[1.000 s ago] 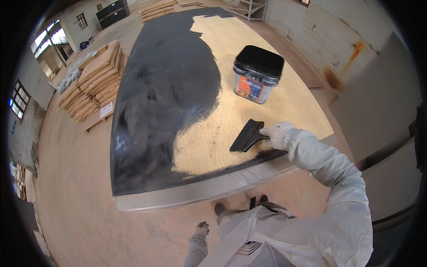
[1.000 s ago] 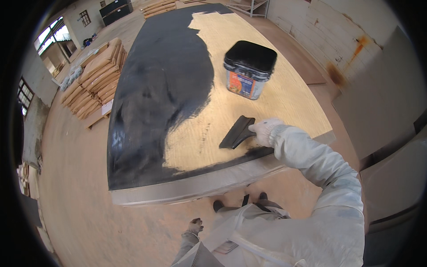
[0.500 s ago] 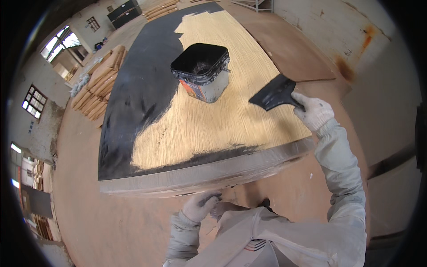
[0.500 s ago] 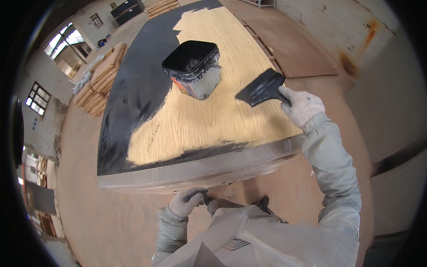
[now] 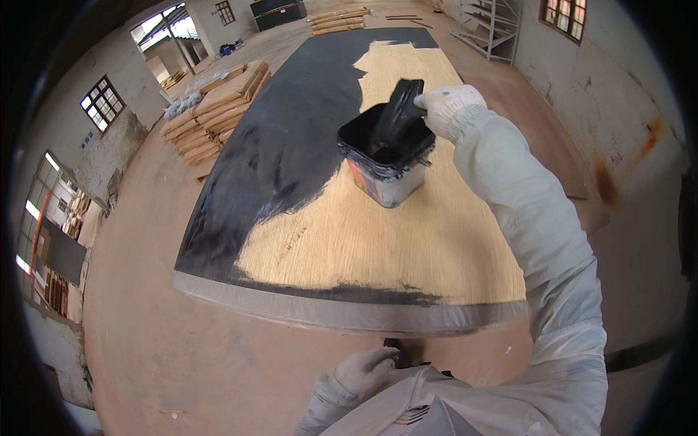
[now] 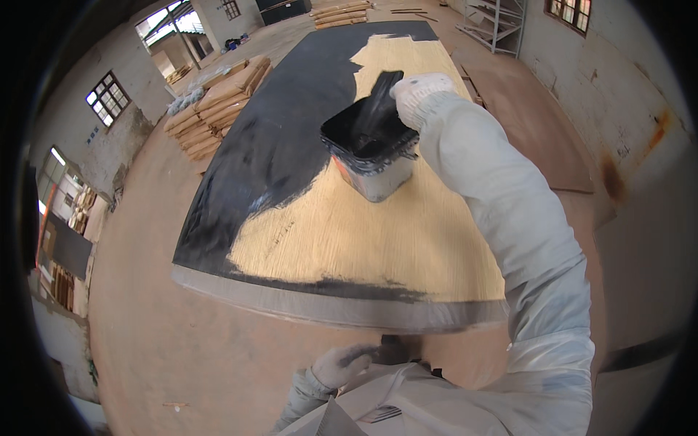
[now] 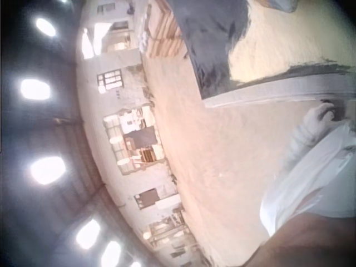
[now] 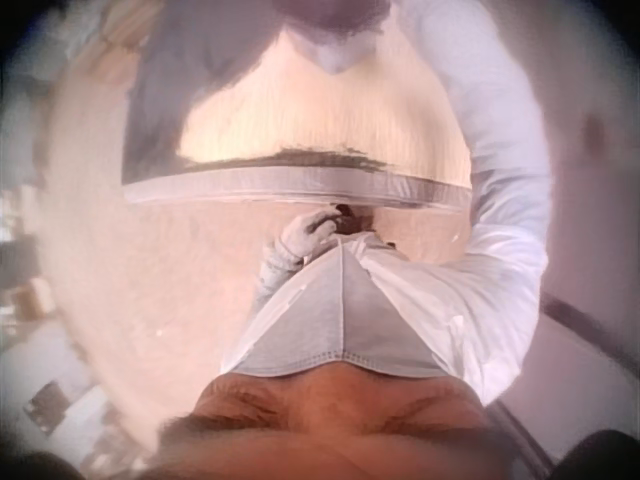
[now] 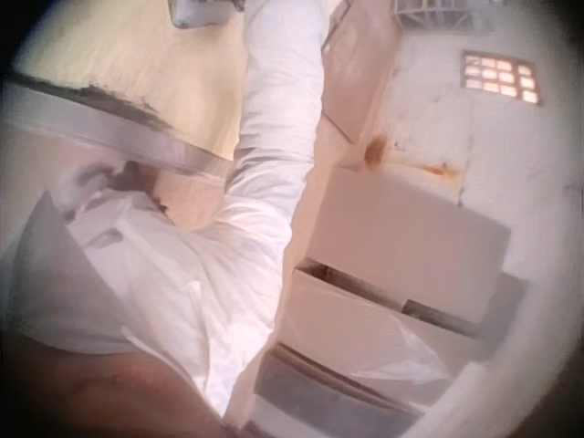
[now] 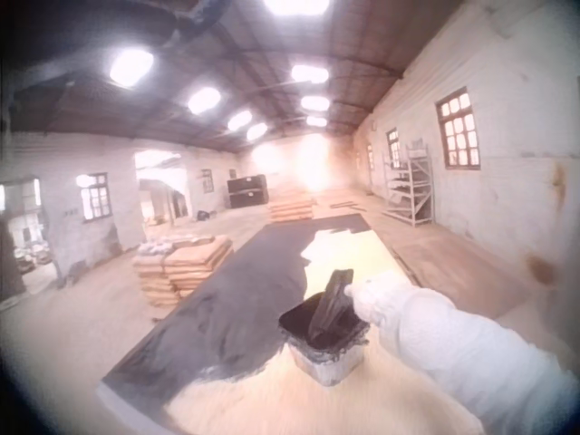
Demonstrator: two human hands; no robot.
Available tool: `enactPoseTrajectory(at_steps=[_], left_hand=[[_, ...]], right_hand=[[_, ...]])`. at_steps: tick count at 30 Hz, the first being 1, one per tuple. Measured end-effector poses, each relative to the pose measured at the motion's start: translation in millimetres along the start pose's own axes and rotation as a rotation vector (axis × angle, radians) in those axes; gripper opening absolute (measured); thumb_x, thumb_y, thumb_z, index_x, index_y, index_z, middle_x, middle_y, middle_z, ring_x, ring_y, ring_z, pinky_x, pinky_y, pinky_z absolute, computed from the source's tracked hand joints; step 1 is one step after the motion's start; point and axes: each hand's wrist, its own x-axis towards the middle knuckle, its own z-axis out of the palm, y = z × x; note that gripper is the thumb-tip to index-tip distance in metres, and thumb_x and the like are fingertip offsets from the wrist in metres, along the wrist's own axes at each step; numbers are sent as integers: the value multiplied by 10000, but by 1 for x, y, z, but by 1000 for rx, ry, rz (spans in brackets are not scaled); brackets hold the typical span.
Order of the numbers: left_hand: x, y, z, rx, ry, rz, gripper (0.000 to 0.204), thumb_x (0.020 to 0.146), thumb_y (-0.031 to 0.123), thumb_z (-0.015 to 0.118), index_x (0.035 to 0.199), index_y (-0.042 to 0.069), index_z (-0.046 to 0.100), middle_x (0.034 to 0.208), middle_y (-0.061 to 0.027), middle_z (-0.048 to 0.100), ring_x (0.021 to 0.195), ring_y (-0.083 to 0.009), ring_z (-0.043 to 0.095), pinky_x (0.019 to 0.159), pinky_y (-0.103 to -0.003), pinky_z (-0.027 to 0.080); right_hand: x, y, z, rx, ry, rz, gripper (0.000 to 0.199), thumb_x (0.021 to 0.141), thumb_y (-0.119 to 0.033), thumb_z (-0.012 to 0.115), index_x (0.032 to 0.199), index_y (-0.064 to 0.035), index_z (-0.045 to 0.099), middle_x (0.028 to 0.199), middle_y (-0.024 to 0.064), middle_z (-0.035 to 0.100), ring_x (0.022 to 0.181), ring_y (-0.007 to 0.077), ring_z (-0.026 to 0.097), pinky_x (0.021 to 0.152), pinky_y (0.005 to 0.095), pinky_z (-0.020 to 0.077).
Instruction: The person applies black paint to a large flat wooden board using a brush. They repeatedly dip the brush into a paint container and spread the paint across the surface in broad strokes, gradually covering more of the board.
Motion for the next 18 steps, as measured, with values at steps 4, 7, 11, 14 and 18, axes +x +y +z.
enactPoseTrajectory(at_steps=[4, 7, 11, 14, 18], left_hand=[[1, 13, -37, -90, 66, -8, 361, 1040, 118, 617, 1369, -28, 635, 1152, -146, 758, 1027, -185, 720, 922, -324, 572], [1, 2, -66, -180, 121, -22, 350, 1032, 82, 616, 1361, -35, 636, 1164, -157, 751, 1066, -192, 716, 933, -320, 572], [-4, -10, -92, -332, 255, -64, 365, 1025, 44, 610, 1377, -49, 618, 1206, -157, 736, 1120, -198, 695, 971, -315, 557], [-7, -6, -109, -352, 248, -115, 379, 1014, 9, 607, 1387, -62, 605, 1238, -161, 722, 1151, -210, 683, 999, -320, 546], [-5, -9, -116, -383, 263, -61, 384, 1003, -20, 602, 1384, -65, 604, 1237, -172, 720, 1156, -203, 683, 997, -317, 545]], right_hand=[[82, -26, 13, -216, -316, -222, 452, 815, -192, 731, 1265, -225, 745, 1218, 83, 763, 1142, 292, 722, 920, 420, 579], [127, -47, 35, -120, -530, -370, 629, 755, -205, 749, 1381, -239, 701, 1273, 77, 750, 1208, 299, 695, 994, 424, 559], [162, -61, 73, -38, -667, -423, 633, 754, -200, 749, 1384, -237, 699, 1277, 78, 749, 1208, 297, 695, 996, 423, 558], [171, -56, 87, -2, -705, -421, 636, 754, -196, 750, 1386, -236, 698, 1281, 78, 749, 1208, 296, 695, 998, 421, 557], [177, -53, 97, 34, -718, -421, 640, 753, -190, 751, 1389, -234, 697, 1285, 79, 748, 1208, 294, 695, 1000, 420, 556]])
